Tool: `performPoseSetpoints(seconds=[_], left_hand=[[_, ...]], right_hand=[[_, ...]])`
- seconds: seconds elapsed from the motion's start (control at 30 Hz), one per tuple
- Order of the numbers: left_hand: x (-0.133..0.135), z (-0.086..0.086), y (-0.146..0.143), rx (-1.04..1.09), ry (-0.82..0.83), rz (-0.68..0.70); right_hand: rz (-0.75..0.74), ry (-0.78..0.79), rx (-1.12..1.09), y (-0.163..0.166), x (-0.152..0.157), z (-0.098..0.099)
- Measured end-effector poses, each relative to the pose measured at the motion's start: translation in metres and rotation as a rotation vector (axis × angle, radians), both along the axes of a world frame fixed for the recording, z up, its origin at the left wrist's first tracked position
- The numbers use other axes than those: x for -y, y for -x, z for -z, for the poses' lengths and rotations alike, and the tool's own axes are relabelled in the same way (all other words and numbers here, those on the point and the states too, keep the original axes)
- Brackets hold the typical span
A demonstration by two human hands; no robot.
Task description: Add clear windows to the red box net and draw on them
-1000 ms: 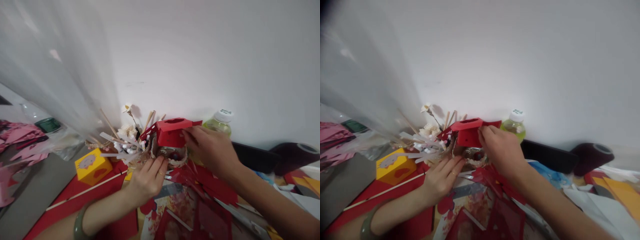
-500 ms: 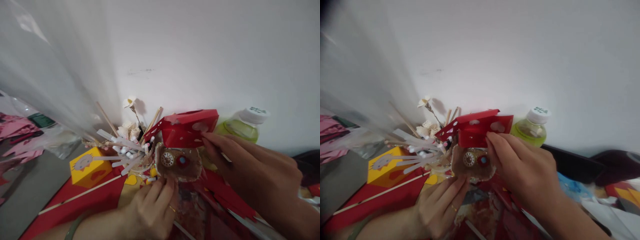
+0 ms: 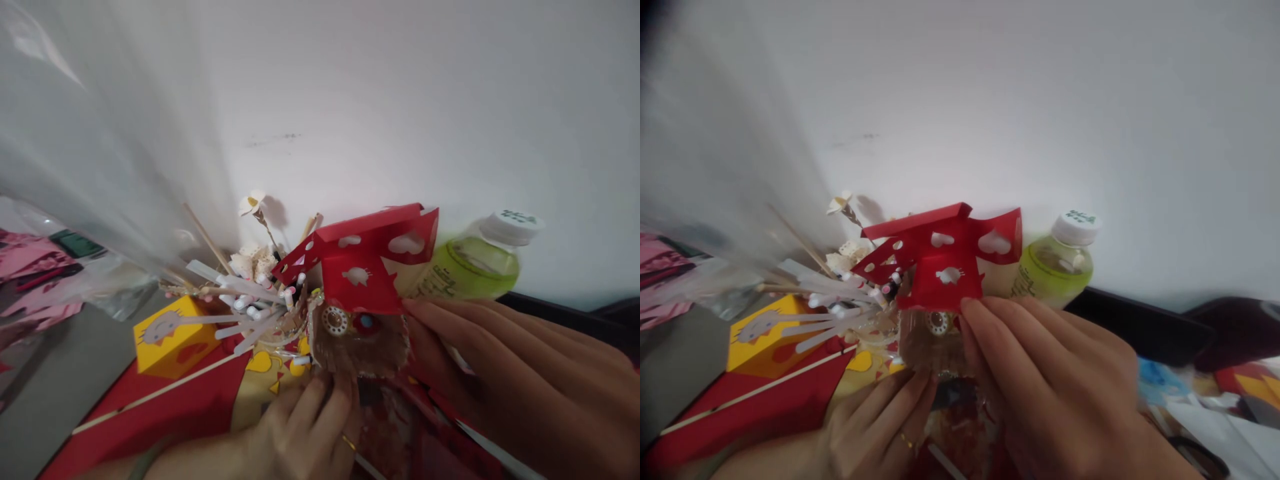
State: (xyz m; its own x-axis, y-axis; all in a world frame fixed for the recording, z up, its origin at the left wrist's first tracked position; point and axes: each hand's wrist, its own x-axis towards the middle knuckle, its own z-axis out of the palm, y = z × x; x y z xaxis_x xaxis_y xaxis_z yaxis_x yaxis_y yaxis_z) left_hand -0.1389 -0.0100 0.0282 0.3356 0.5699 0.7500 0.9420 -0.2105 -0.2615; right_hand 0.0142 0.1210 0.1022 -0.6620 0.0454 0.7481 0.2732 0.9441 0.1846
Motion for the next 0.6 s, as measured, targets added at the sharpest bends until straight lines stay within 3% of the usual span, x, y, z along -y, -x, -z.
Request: performPoseSetpoints(seconds=[0.43, 0.6], left_hand=[[0.000, 0.002, 0.003, 0.009, 0.042, 0.024], [0.001, 0.001, 0.005, 0.004, 0.054, 0.029]], right_hand=[[-0.033, 0.074, 0.018, -0.018, -0.001, 0.010], [-0.074, 0.087, 0.026, -0.009, 0.005, 0.005]])
